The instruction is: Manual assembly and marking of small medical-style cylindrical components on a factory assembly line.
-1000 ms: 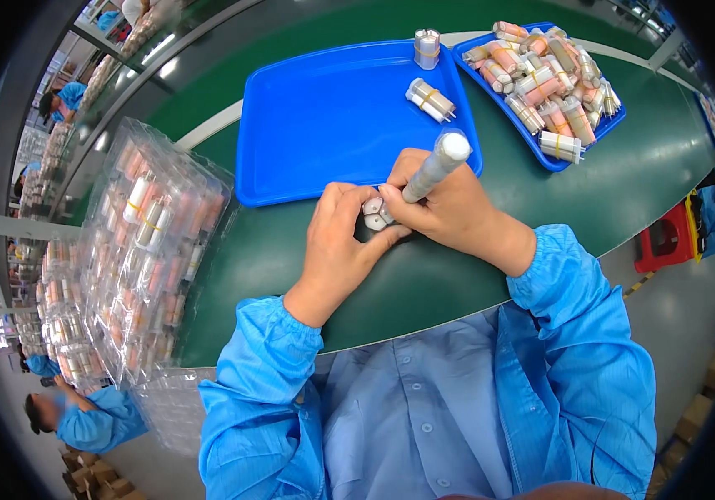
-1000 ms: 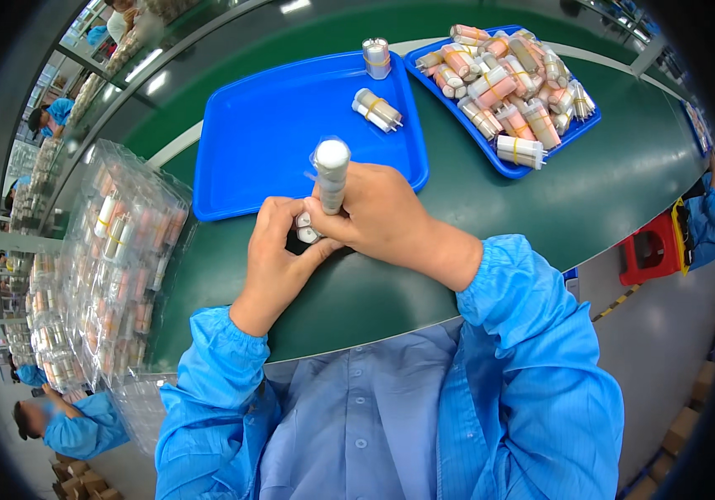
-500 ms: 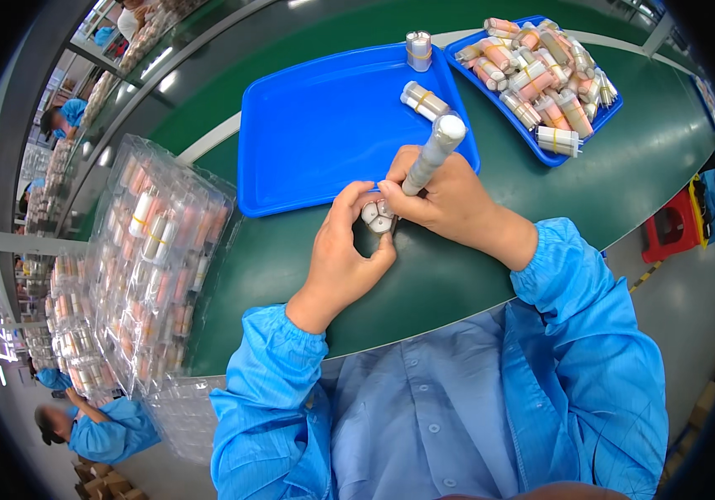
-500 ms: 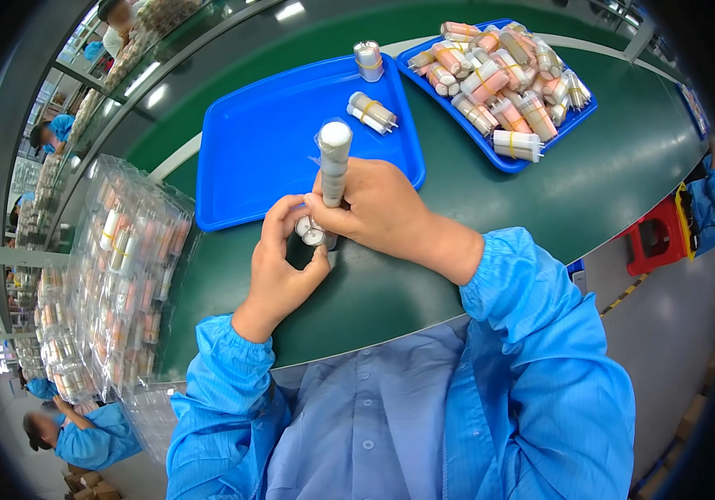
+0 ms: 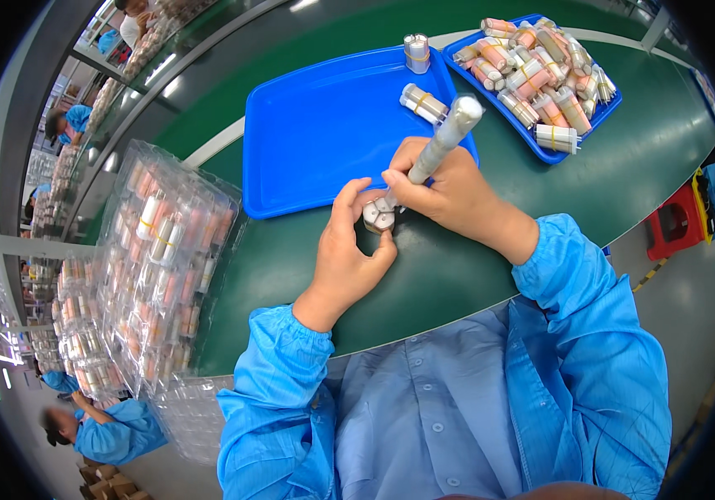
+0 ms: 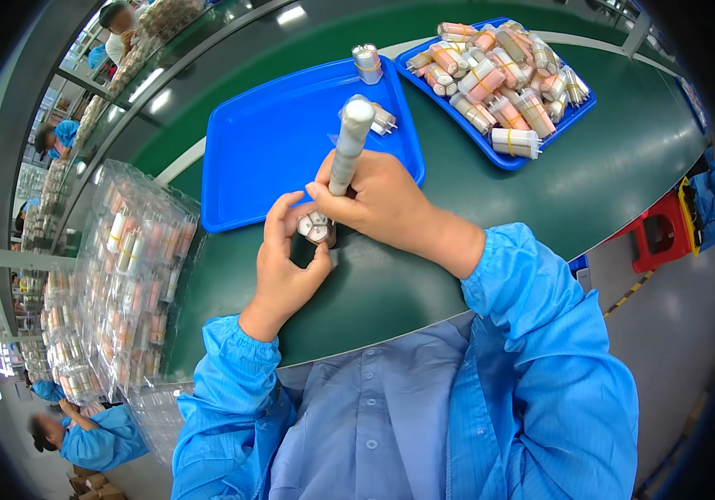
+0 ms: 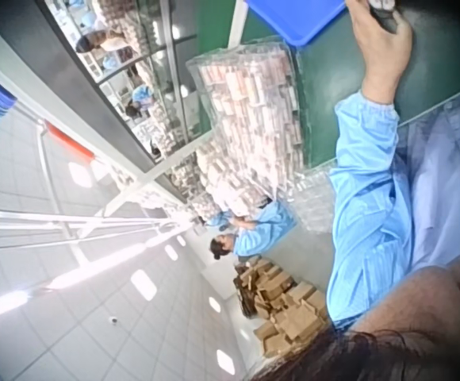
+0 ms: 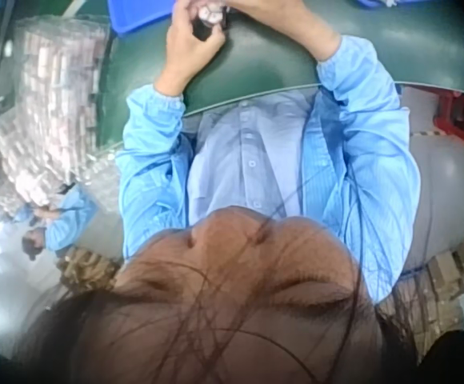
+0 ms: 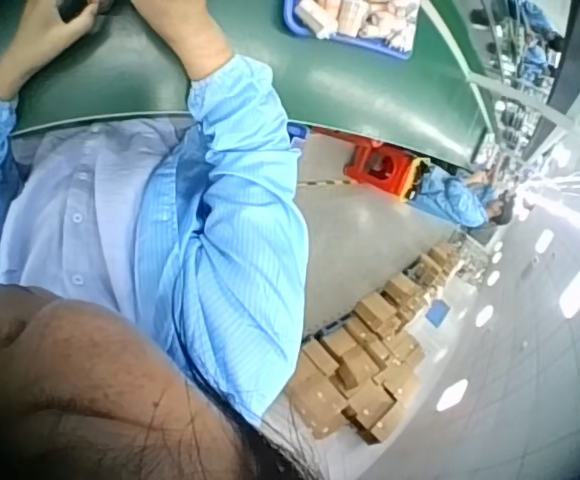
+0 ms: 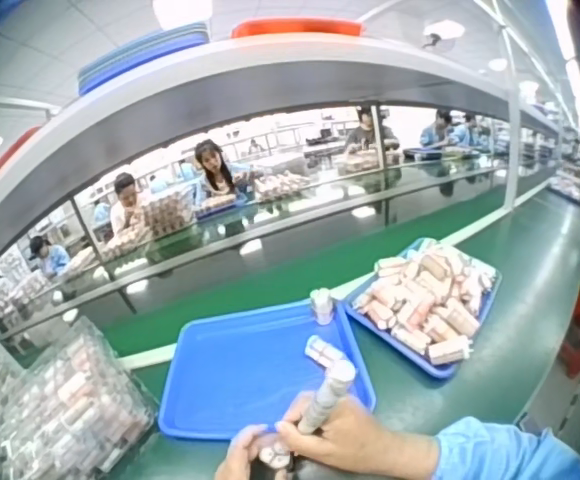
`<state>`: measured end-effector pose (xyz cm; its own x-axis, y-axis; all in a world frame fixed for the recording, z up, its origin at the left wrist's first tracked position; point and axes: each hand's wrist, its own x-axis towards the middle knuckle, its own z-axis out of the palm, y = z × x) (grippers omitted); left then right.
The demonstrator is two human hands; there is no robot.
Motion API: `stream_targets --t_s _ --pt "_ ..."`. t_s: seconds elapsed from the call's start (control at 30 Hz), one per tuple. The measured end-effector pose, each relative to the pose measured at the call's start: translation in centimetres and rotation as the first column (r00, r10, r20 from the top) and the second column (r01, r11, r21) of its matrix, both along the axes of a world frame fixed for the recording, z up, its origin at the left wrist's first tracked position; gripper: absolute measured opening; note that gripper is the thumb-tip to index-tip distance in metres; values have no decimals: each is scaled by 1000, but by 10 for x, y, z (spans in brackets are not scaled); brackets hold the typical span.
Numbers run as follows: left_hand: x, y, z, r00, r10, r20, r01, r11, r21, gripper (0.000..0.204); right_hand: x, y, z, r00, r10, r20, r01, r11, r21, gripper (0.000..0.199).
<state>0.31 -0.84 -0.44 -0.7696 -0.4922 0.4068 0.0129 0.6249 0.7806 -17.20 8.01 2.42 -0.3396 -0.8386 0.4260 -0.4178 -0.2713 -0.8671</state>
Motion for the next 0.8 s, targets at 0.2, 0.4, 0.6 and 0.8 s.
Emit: stream_targets --t_s 0.2,0.4,0.6,0.8 --pt "0 0 0 1000 25 8 -24 998 -54 69 3 -4 -7 996 32 -88 -29 999 35 10" --pt "2 1 6 978 191 87 -168 961 -220 54 7 -7 -9 992 -1 -130 3 1000 20 16" --pt "23 -10 13 934 357 27 -328 884 -333 42 -27 -1 14 968 -172 182 200 968 -149 19" --pt "34 -14 31 837 547 33 -440 707 -553 42 -68 -2 22 898 -337 283 403 887 -223 21"
